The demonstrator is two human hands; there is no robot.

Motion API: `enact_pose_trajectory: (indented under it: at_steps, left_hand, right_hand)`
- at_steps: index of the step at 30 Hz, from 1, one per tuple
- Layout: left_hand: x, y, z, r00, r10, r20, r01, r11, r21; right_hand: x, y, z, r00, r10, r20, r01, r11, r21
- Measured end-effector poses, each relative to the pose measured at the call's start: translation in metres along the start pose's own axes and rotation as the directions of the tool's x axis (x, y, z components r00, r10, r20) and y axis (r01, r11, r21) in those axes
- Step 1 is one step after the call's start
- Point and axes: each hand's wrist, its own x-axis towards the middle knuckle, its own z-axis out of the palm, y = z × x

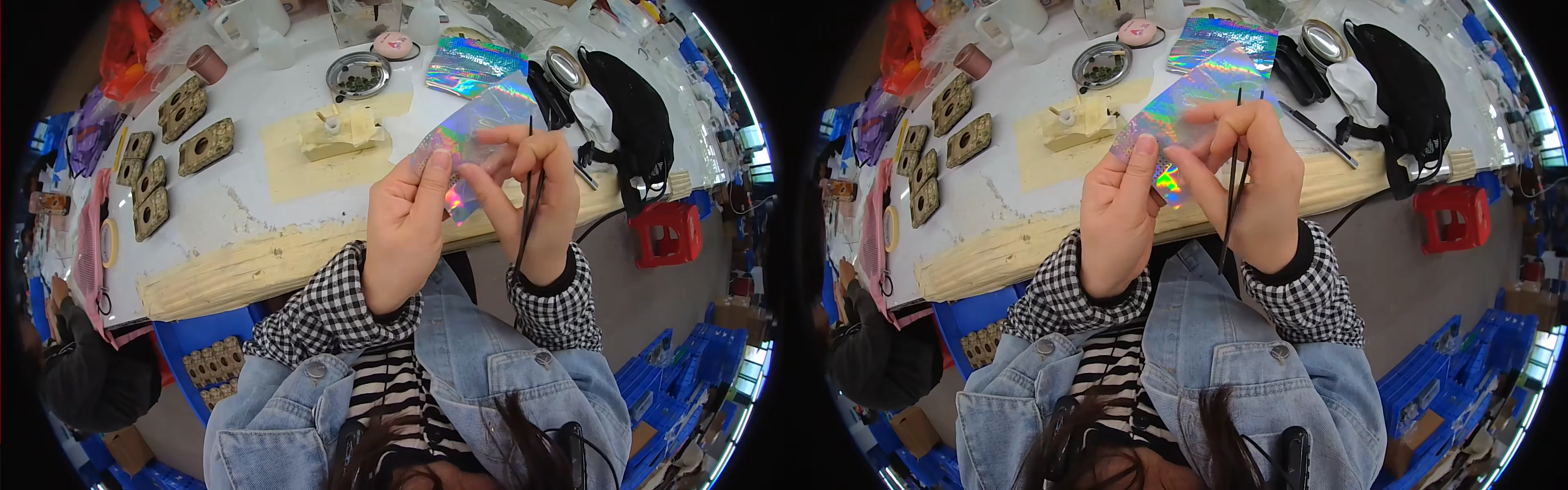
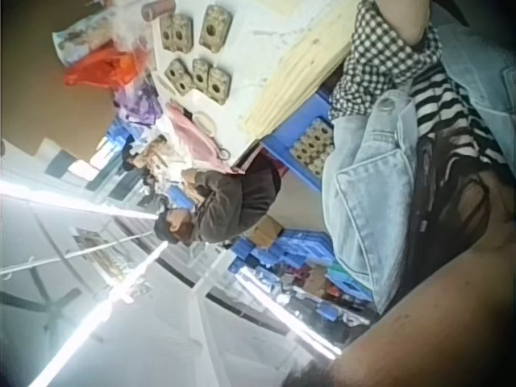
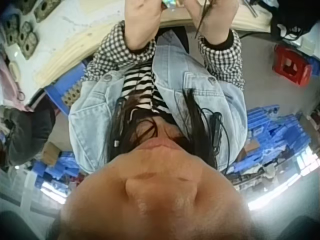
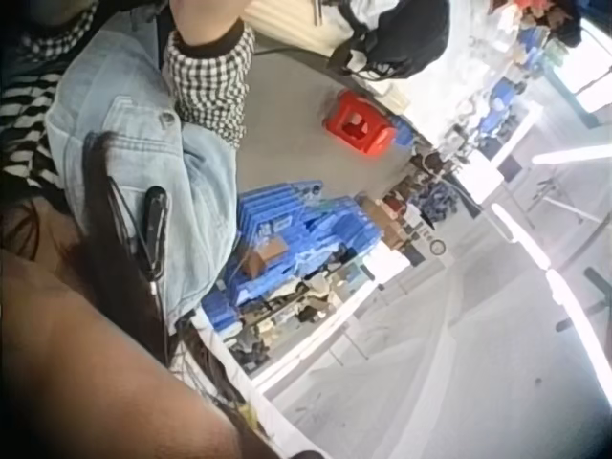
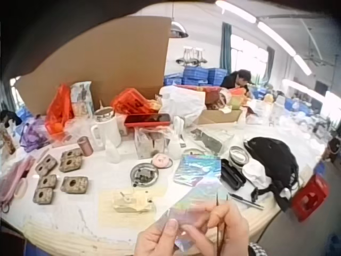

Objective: Assembling small components by applying holographic stickers using tweezers.

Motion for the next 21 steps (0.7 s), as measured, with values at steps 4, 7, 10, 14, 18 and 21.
enact_pose_trajectory:
  at_steps: [4,7,10,14,18,21]
  left_hand:
    - [0.000,0.005,0.001,1.000,-0.028,0.001,0.028,0.999,-0.027]
    - [0.001,0.005,0.008,0.997,-0.038,-0.061,0.032,0.995,-0.095]
    - [0.002,0.008,0.005,0.998,-0.049,-0.048,0.044,0.995,-0.085]
    - [0.001,0.008,0.002,0.999,-0.050,-0.020,0.049,0.998,-0.049]
    - [0.000,0.007,-0.003,0.999,-0.035,-0.006,0.035,0.999,-0.010]
    - [-0.001,0.007,-0.010,0.999,-0.003,0.034,0.000,0.996,0.094]
  right_hand:
    - [0.003,0.004,-0.005,0.985,0.171,0.016,-0.171,0.965,0.201]
    - [0.006,0.007,-0.012,0.984,0.174,0.031,-0.177,0.972,0.153]
    - [0.009,0.007,-0.023,0.975,0.221,0.028,-0.222,0.957,0.185]
    - [0.015,0.006,-0.038,0.964,0.260,0.061,-0.266,0.949,0.171]
    - [0.021,0.014,-0.057,0.961,0.264,0.080,-0.273,0.951,0.147]
    - [0.024,0.017,-0.071,0.956,0.275,0.096,-0.288,0.946,0.153]
